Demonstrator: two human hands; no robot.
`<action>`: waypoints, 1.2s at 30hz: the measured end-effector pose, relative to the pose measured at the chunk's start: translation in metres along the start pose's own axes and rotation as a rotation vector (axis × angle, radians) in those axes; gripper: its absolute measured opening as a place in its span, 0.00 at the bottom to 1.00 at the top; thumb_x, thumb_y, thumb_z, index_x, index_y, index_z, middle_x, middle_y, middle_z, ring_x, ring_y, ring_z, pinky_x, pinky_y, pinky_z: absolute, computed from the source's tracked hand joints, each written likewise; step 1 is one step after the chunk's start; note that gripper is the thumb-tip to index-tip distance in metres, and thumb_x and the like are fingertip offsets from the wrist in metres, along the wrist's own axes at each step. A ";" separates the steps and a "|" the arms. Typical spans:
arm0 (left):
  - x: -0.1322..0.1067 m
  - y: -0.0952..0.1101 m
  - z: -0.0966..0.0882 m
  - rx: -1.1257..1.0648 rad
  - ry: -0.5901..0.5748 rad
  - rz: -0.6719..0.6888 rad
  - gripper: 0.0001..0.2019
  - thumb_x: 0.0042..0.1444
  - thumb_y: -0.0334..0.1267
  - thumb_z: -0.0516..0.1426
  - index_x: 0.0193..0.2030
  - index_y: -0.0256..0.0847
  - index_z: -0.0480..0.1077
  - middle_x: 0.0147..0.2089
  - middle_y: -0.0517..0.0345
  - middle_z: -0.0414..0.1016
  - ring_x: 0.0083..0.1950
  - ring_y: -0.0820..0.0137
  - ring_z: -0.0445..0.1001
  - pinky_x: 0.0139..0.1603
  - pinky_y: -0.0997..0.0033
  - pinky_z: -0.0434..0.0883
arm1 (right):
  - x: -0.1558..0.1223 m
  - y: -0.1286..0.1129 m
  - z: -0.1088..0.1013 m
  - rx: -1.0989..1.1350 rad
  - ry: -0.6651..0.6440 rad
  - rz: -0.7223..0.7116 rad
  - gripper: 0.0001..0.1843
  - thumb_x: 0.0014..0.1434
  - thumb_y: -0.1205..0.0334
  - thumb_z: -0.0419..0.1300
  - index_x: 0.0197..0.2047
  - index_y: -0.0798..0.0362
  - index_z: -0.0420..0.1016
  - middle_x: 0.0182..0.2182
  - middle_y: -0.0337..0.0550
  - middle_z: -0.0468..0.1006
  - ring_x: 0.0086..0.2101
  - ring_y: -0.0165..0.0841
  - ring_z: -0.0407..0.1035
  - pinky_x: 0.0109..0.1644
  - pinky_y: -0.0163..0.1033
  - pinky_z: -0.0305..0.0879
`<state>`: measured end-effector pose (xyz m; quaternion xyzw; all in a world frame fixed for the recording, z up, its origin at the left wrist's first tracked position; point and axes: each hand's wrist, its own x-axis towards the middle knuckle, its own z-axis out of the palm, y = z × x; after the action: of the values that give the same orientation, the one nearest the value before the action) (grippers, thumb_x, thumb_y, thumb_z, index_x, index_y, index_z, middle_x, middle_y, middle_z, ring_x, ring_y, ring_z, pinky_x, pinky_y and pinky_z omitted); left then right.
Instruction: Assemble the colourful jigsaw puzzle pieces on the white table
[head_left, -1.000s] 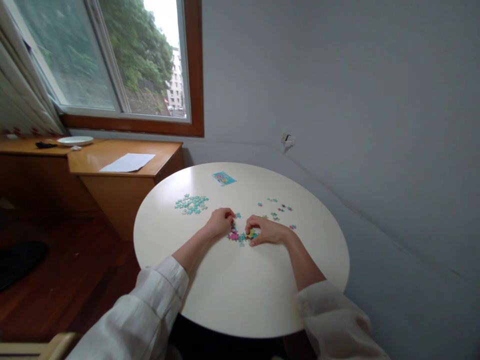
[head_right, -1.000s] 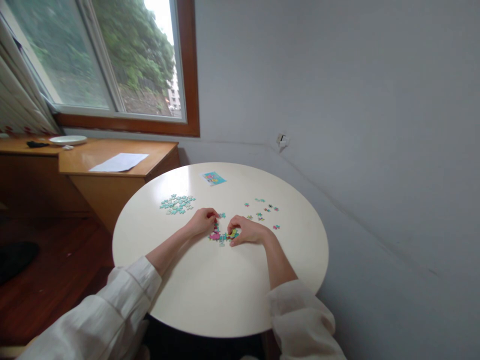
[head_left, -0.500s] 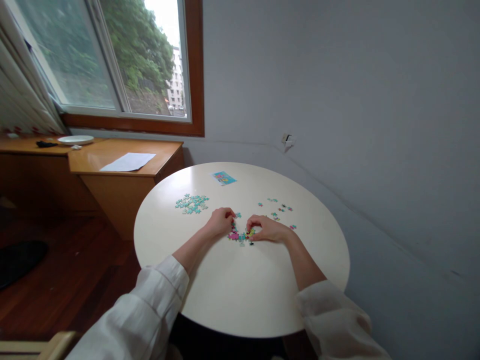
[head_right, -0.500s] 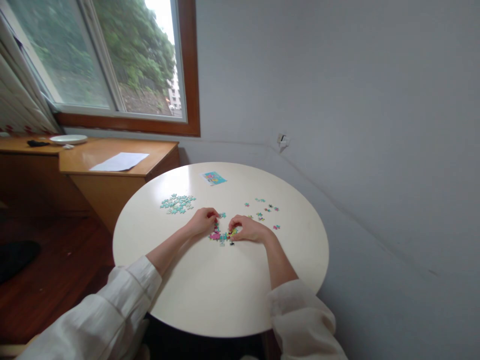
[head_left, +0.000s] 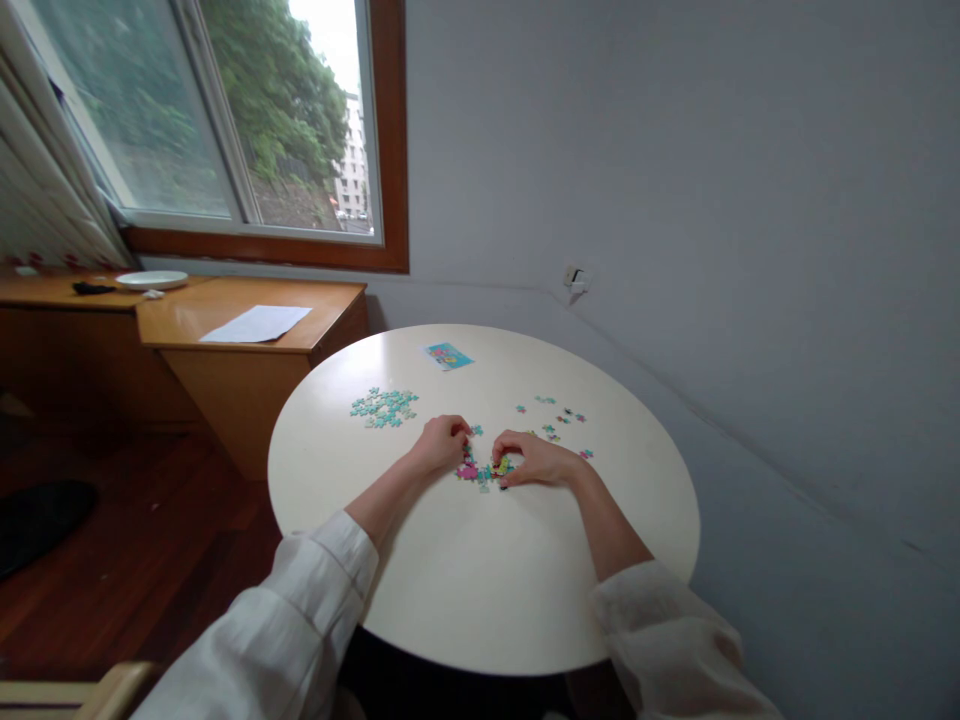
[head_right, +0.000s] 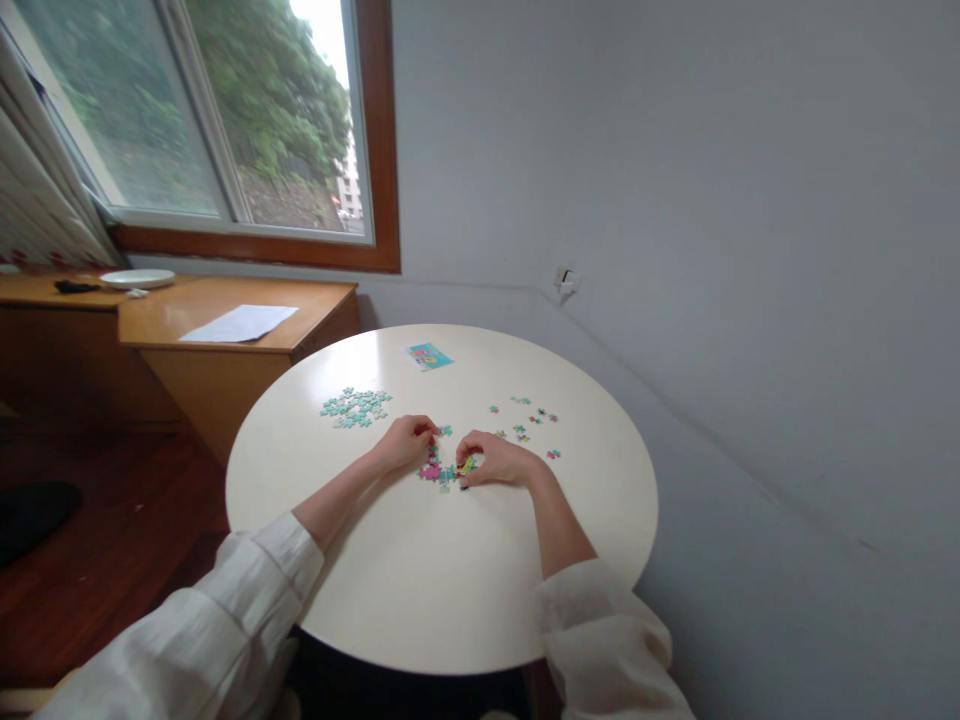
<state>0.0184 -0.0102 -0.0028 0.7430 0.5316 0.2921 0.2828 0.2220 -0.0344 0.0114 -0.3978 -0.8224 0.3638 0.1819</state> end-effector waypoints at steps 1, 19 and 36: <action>0.000 0.000 0.000 0.000 -0.001 -0.001 0.12 0.48 0.26 0.50 0.34 0.36 0.74 0.29 0.56 0.77 0.30 0.74 0.72 0.35 0.76 0.68 | 0.000 0.000 0.000 0.009 -0.003 0.004 0.14 0.38 0.63 0.66 0.31 0.54 0.71 0.36 0.41 0.69 0.37 0.32 0.66 0.47 0.39 0.62; 0.000 0.001 0.001 0.003 0.002 -0.004 0.12 0.48 0.26 0.50 0.34 0.36 0.74 0.28 0.57 0.77 0.29 0.74 0.72 0.36 0.76 0.69 | 0.010 0.015 0.000 0.248 0.570 0.151 0.14 0.42 0.52 0.61 0.23 0.55 0.66 0.20 0.35 0.66 0.23 0.25 0.58 0.25 0.32 0.55; 0.000 -0.001 0.001 -0.005 -0.018 -0.017 0.13 0.49 0.26 0.49 0.34 0.36 0.74 0.30 0.56 0.77 0.31 0.72 0.73 0.37 0.75 0.69 | 0.014 0.028 -0.008 0.277 0.929 0.162 0.14 0.40 0.52 0.60 0.21 0.52 0.63 0.17 0.34 0.62 0.20 0.26 0.55 0.22 0.33 0.53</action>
<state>0.0183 -0.0098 -0.0037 0.7402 0.5347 0.2843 0.2921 0.2328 -0.0081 -0.0033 -0.5528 -0.5645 0.2668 0.5518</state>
